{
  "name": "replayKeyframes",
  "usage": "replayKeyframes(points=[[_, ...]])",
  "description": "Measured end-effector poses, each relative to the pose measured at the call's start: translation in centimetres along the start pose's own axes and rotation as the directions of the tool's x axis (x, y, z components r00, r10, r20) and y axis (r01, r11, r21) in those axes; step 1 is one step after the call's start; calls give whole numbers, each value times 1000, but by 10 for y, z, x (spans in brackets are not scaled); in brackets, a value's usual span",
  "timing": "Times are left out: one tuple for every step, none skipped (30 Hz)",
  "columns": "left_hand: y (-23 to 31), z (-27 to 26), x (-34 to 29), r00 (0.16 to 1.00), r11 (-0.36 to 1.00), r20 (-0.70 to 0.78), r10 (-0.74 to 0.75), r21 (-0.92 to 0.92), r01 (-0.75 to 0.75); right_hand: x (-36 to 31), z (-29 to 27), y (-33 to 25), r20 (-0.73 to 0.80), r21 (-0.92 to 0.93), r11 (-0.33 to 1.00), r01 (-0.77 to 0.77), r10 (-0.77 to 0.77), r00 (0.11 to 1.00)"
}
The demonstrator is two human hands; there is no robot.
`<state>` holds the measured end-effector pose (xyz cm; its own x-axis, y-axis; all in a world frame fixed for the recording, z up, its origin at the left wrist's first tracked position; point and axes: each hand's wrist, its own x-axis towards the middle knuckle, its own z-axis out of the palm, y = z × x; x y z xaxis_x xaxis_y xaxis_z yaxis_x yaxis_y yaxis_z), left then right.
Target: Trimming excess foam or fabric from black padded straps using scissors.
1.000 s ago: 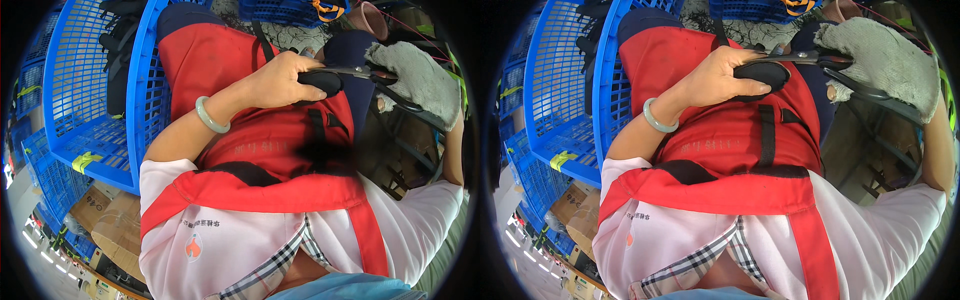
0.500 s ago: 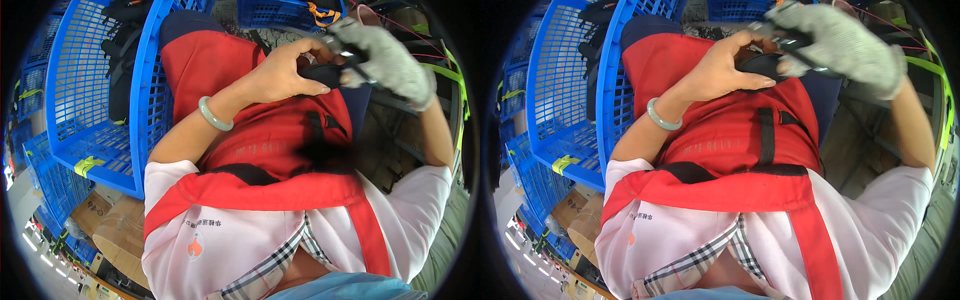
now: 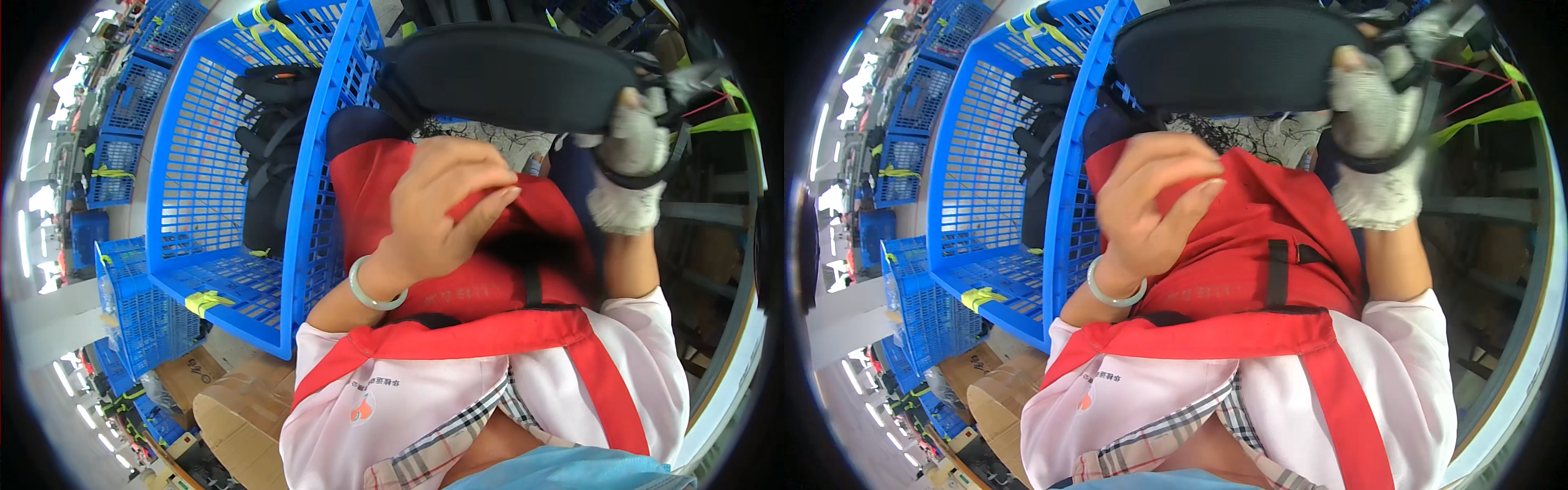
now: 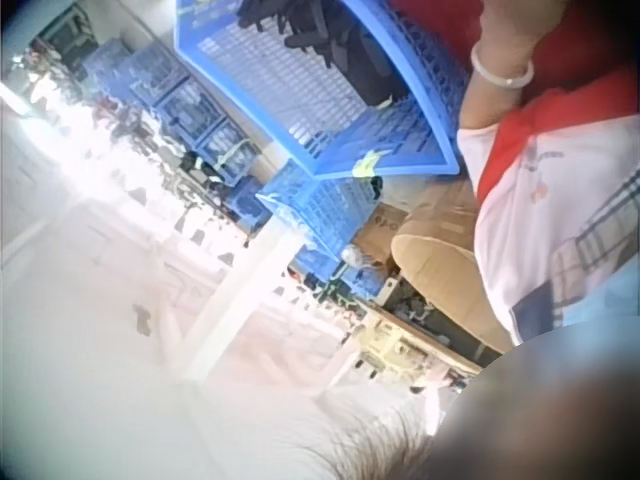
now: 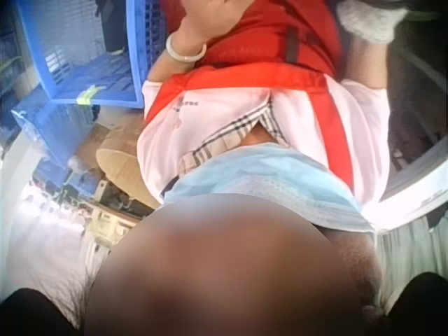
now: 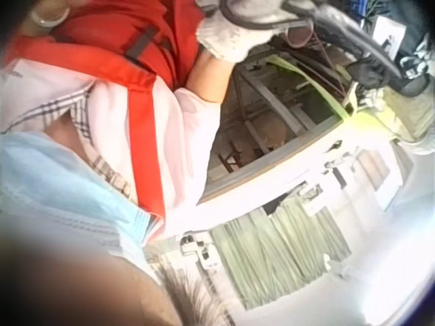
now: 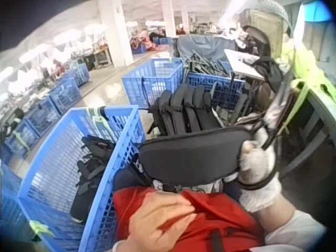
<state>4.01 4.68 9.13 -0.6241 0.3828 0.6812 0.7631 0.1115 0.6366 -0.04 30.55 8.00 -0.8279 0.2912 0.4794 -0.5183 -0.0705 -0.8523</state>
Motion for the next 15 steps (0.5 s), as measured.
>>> replayKeyframes(points=[[-6, 5, 1, 986, 982, 40, -162, -91, 165, -18, 20, -1, 22, -208, 978, -5, 10, 1000], [-18, 12, -1, 985, 982, 58, -163, -83, 167, -26, 36, -7, 138, -390, 912, 125, -76, 988], [-32, 20, -3, 947, 838, 61, -315, -451, 307, -41, 48, -1, 69, -21, 955, -297, 297, 952], [-35, 24, 1, 882, 546, 123, -454, -744, 385, -54, 63, -8, 60, 160, 878, -451, 448, 892], [-34, 28, 3, 792, 263, 182, -583, -880, 396, -65, 67, -9, 86, 3, 877, -480, 478, 874], [-36, 28, 1, 787, 257, 199, -584, -875, 411, -74, 68, -11, 103, -158, 853, -497, 515, 851], [-43, 27, -2, 777, 295, 158, -609, -864, 407, -70, 63, -14, 199, -272, 823, -498, 555, 808], [-47, 28, -3, 767, 333, 116, -632, -853, 403, -65, 58, -18, 286, -384, 787, -482, 598, 748], [-48, 31, -2, 751, 351, 68, -657, -854, 384, -71, 59, -18, 283, -81, 772, -630, 624, 728], [-49, 32, -1, 746, 340, 85, -660, -852, 398, -72, 54, -18, 268, -76, 766, -638, 632, 727], [-51, 31, 0, 735, 288, 111, -669, -873, 394, -71, 48, -19, 291, -165, 784, -598, 618, 730], [-52, 31, 3, 726, 233, 140, -673, -892, 388, -67, 40, -21, 311, -256, 796, -549, 605, 733], [-53, 29, 4, 721, 221, 149, -676, -893, 392, -65, 30, -21, 329, -434, 804, -407, 562, 759], [-56, 28, 4, 717, 218, 157, -680, -890, 401, -68, 18, -17, 310, -597, 763, -248, 504, 806], [-60, 26, 3, 741, 216, 176, -648, -891, 400, -72, 8, -18, 333, -667, 729, -151, 473, 816]])
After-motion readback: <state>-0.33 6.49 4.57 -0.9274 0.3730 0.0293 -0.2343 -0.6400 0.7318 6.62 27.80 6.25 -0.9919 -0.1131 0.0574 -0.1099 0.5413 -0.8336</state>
